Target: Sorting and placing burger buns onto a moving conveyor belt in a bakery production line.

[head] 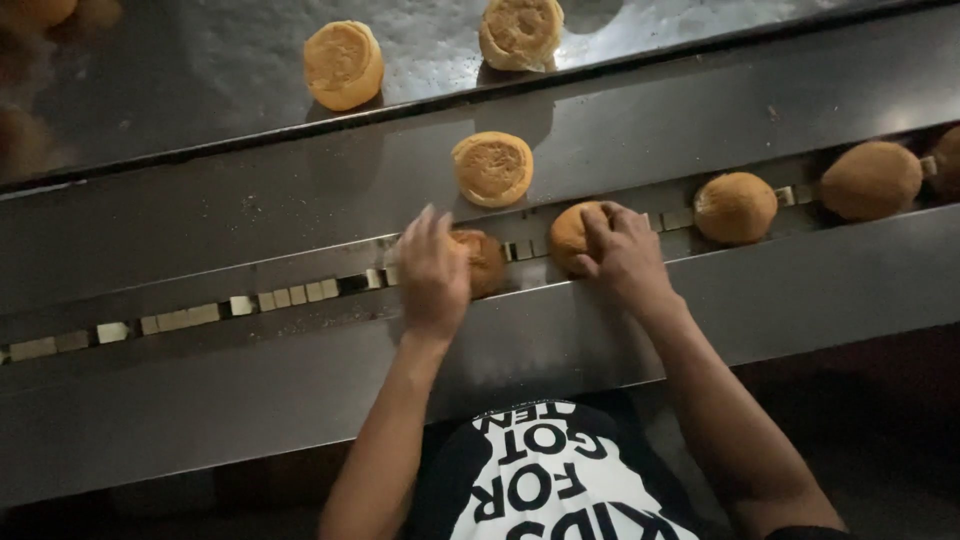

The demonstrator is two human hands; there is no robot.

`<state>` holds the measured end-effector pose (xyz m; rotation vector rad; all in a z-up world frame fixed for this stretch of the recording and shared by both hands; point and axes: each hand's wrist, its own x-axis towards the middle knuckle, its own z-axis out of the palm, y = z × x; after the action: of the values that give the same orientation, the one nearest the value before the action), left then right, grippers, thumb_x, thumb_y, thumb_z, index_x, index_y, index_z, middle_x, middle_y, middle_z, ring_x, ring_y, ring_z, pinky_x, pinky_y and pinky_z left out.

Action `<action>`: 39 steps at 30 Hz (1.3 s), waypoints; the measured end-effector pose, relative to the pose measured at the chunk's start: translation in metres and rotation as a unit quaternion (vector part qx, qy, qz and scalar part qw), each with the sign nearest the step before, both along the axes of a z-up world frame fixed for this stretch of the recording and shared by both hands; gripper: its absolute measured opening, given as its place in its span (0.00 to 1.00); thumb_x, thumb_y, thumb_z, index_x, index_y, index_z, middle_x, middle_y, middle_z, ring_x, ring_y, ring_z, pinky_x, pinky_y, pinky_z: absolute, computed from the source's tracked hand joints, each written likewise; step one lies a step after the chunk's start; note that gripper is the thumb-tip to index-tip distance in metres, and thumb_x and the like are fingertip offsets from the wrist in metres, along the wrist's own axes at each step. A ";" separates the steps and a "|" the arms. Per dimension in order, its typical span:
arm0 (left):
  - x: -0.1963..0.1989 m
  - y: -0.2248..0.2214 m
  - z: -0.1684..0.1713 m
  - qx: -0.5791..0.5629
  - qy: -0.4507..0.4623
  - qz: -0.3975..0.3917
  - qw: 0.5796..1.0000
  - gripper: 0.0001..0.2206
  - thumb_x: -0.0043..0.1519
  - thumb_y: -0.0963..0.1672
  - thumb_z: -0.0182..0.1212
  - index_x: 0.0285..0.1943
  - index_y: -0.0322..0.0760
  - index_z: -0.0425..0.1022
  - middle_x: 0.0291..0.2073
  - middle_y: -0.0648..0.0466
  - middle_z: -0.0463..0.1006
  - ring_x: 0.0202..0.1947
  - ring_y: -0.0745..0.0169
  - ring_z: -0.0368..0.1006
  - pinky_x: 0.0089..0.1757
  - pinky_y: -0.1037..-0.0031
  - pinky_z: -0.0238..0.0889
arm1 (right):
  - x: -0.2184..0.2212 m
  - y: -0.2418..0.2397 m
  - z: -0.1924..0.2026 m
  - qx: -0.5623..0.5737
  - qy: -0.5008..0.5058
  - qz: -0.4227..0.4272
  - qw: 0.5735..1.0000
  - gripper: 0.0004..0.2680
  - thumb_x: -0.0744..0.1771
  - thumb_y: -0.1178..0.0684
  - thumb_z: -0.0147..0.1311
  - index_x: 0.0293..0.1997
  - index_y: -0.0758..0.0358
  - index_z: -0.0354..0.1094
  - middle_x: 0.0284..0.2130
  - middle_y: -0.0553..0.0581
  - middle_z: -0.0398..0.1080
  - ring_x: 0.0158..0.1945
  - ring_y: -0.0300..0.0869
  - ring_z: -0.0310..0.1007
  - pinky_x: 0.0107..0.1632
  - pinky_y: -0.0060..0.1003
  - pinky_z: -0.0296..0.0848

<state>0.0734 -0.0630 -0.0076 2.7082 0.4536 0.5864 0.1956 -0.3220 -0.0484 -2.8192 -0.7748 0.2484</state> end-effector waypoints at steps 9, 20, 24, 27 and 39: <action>0.108 -0.010 0.002 0.025 0.124 -0.099 0.987 0.34 0.60 0.41 0.70 0.75 0.46 0.58 0.70 0.44 0.61 0.68 0.31 0.59 0.58 0.33 0.61 | 0.058 0.058 0.070 0.243 -0.091 -0.011 0.966 0.16 0.68 0.57 0.61 0.64 0.67 0.68 0.55 0.73 0.67 0.60 0.67 0.66 0.59 0.58 0.66; -0.071 0.067 0.068 -0.607 0.109 0.275 0.738 0.30 0.60 0.48 0.57 0.75 0.45 0.64 0.61 0.54 0.75 0.61 0.59 0.71 0.55 0.68 0.65 | 0.203 0.152 0.004 0.090 -0.080 0.012 0.993 0.31 0.65 0.49 0.56 0.76 0.57 0.41 0.63 0.68 0.58 0.61 0.64 0.57 0.52 0.59 0.60; -0.156 0.123 -0.017 -0.670 -0.102 0.305 0.669 0.20 0.63 0.45 0.59 0.63 0.34 0.69 0.52 0.46 0.79 0.50 0.54 0.77 0.45 0.64 0.72 | 0.189 0.141 0.006 0.146 -0.129 0.056 0.979 0.20 0.60 0.58 0.48 0.59 0.61 0.62 0.42 0.66 0.73 0.40 0.65 0.65 0.36 0.60 0.67; -0.159 0.133 0.015 -0.612 -0.058 0.407 0.676 0.28 0.62 0.50 0.56 0.73 0.40 0.62 0.65 0.50 0.69 0.64 0.56 0.67 0.58 0.69 0.60 | 0.142 0.121 0.038 0.338 0.006 0.054 0.939 0.18 0.68 0.53 0.64 0.64 0.61 0.63 0.43 0.61 0.77 0.41 0.48 0.77 0.38 0.40 0.68; -0.065 0.090 0.026 -0.215 0.160 0.219 0.938 0.18 0.69 0.42 0.53 0.68 0.32 0.68 0.57 0.38 0.75 0.59 0.41 0.72 0.55 0.54 0.66 | -0.003 0.078 -0.018 0.008 0.207 -0.029 0.978 0.12 0.68 0.44 0.51 0.58 0.42 0.67 0.44 0.55 0.76 0.43 0.57 0.80 0.43 0.57 0.77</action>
<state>0.0083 0.0272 0.0183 2.2811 1.1441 0.1150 0.1928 -0.2438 -0.0663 -2.6320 -0.5941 0.7834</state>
